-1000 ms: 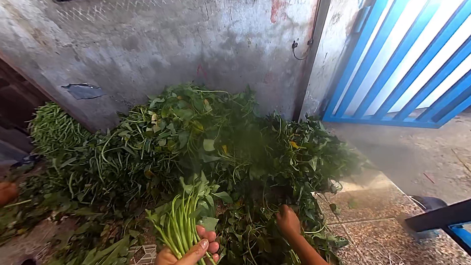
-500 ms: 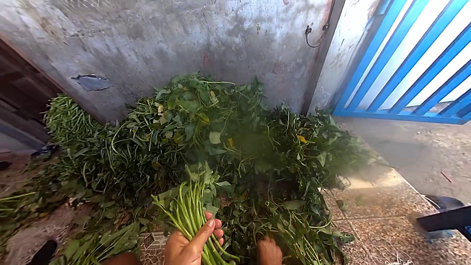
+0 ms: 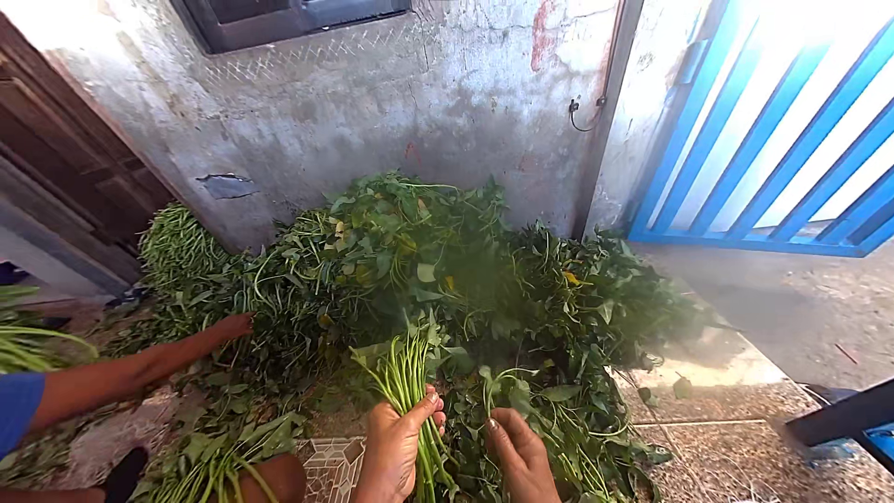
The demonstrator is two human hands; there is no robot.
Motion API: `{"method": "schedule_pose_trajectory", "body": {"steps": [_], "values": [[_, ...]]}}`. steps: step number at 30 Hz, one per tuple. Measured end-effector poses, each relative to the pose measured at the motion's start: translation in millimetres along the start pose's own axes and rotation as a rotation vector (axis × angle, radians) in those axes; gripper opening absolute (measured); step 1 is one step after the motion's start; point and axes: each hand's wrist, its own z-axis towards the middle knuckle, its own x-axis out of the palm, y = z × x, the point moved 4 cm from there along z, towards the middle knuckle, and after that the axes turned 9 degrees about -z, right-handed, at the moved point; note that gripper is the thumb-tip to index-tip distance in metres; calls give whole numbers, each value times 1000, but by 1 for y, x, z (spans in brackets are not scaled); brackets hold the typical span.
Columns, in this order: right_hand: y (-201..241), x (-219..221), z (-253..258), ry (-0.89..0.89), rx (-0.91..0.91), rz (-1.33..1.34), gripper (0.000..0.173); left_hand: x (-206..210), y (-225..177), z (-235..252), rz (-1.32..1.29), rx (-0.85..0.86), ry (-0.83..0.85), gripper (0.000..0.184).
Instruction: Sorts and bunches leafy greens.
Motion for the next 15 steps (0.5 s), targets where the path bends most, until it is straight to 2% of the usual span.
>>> {"method": "schedule_pose_trajectory", "body": {"steps": [2,4,10,15], "values": [[8,2,0,49,88,177,18,-1,0,-2,-7,6,6,9],[11,2,-1,83,77,192,17,-2,-2,-3,-21,23,11,10],[25,8,-16,127,-291,-355,21,-4,2,-7,24,-6,85,13],[34,16,-25,96,-401,-626,20,-4,7,-9,65,-18,169,16]]}}
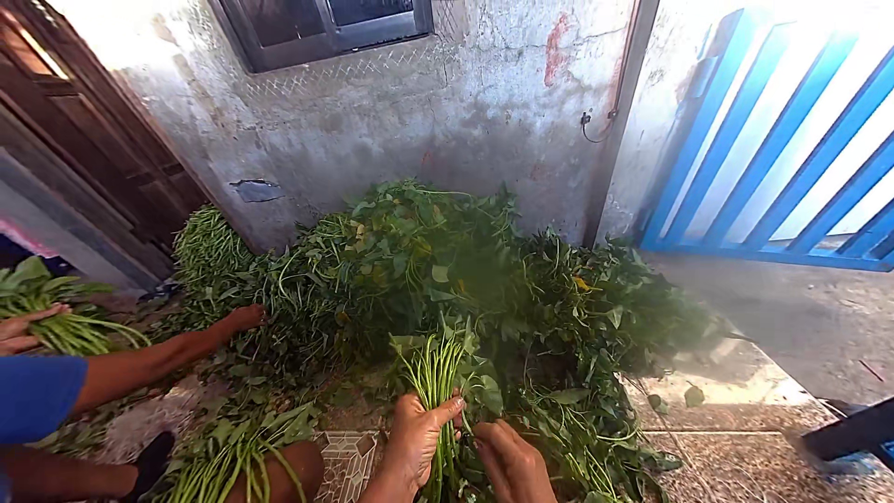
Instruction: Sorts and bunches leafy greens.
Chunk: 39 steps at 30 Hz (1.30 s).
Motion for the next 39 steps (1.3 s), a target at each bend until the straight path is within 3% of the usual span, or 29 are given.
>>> {"method": "schedule_pose_trajectory", "body": {"steps": [4,7,13,16,18,22,24,26,29,32,34,36,39], "values": [[3,-3,-3,32,28,-26,20,0,1,0,68,2,31,21],[3,-2,-1,135,131,115,32,3,3,0,157,35,86,21],[10,8,4,325,506,1081,31,11,9,-2,253,76,194,18],[5,12,1,356,580,1204,17,9,13,2,276,104,168,14],[1,13,-1,342,566,1089,16,9,17,2,278,125,147,13],[-6,15,-12,363,467,816,41,8,18,6,258,118,38,12],[-22,13,-22,617,402,728,44,5,8,9,224,142,-63,13],[-57,8,-31,873,466,586,43,-1,-8,13,151,197,-204,17],[-151,-2,-41,665,806,75,38,-10,-30,17,42,304,-372,15],[-226,-12,-63,504,1145,-401,43,-12,-34,17,1,353,-411,11],[-248,-7,-80,611,1169,-475,41,-10,-31,17,-20,301,-406,11],[-241,-8,-77,681,1092,-530,36,-7,-28,17,-48,239,-384,11],[-193,-21,-48,550,949,-680,33,-5,-26,18,-83,205,-339,12]]}}
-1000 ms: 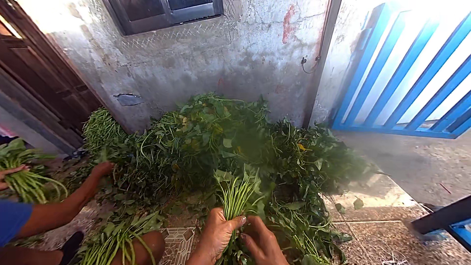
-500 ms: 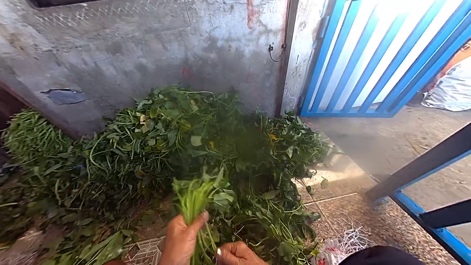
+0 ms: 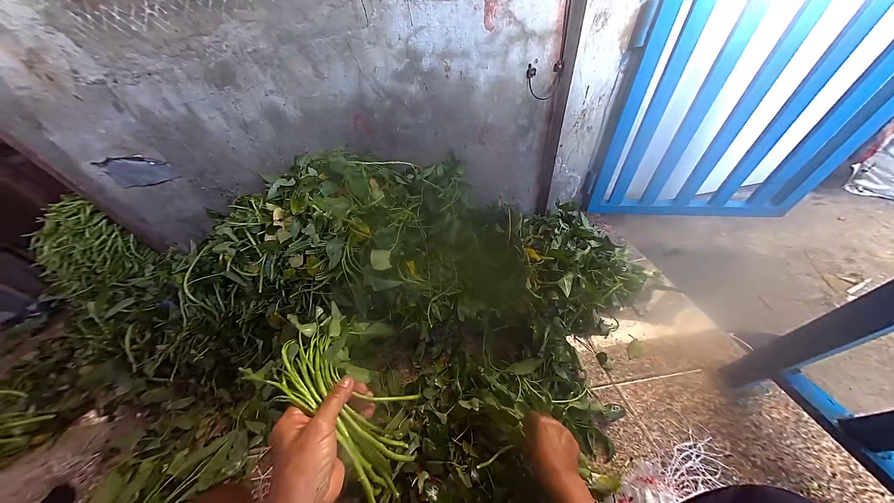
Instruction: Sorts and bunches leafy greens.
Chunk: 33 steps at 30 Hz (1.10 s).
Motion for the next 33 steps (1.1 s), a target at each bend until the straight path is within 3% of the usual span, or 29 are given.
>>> {"method": "schedule_pose_trajectory", "body": {"steps": [3,4,5,7,9,11,16,21,27,33], "values": [[15,-27,-17,-464,-94,108,23,-1,-1,0,-67,-37,-6,13],[16,-32,-16,-476,-110,212,24,-2,-1,1,-94,-62,-10,15],[15,-38,-15,-322,-103,373,28,-4,0,1,-115,-84,-14,16],[13,-46,-14,-88,-112,940,26,-7,-1,1,-143,-131,-5,18],[18,-62,-29,8,-144,1378,24,-9,-2,0,-151,-183,-4,20],[20,-74,-40,-27,-187,1478,32,-11,-1,-2,-148,-226,-2,18],[30,-83,-58,-41,-393,1536,20,-8,1,-8,-146,-231,6,15],[63,-92,-99,-67,-643,1411,14,-2,12,-18,-104,-257,70,18],[97,-83,-129,-363,-799,990,13,7,16,-31,-66,-258,203,22],[110,-83,-152,-572,-828,706,11,3,15,-24,-61,-105,192,22]]}}
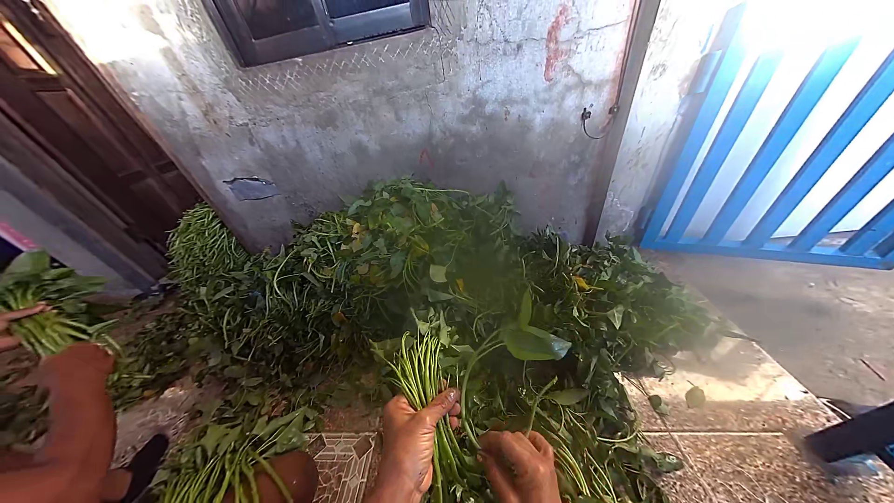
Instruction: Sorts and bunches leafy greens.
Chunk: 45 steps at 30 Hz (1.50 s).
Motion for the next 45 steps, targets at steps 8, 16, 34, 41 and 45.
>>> {"method": "schedule_pose_trajectory", "body": {"steps": [8,16,34,41,45], "values": [[5,3,-2,-20,-147,-28,10,-4,-1,3,161,118,57,21],[-3,0,-6,62,-135,46,13,-7,-4,4,103,-57,48,25],[12,16,25,264,564,1064,22,-2,4,5,149,107,114,26],[14,26,23,358,441,818,22,1,8,2,104,-15,33,26],[9,18,-5,223,33,119,39,-6,-6,12,5,26,-116,20]]}}
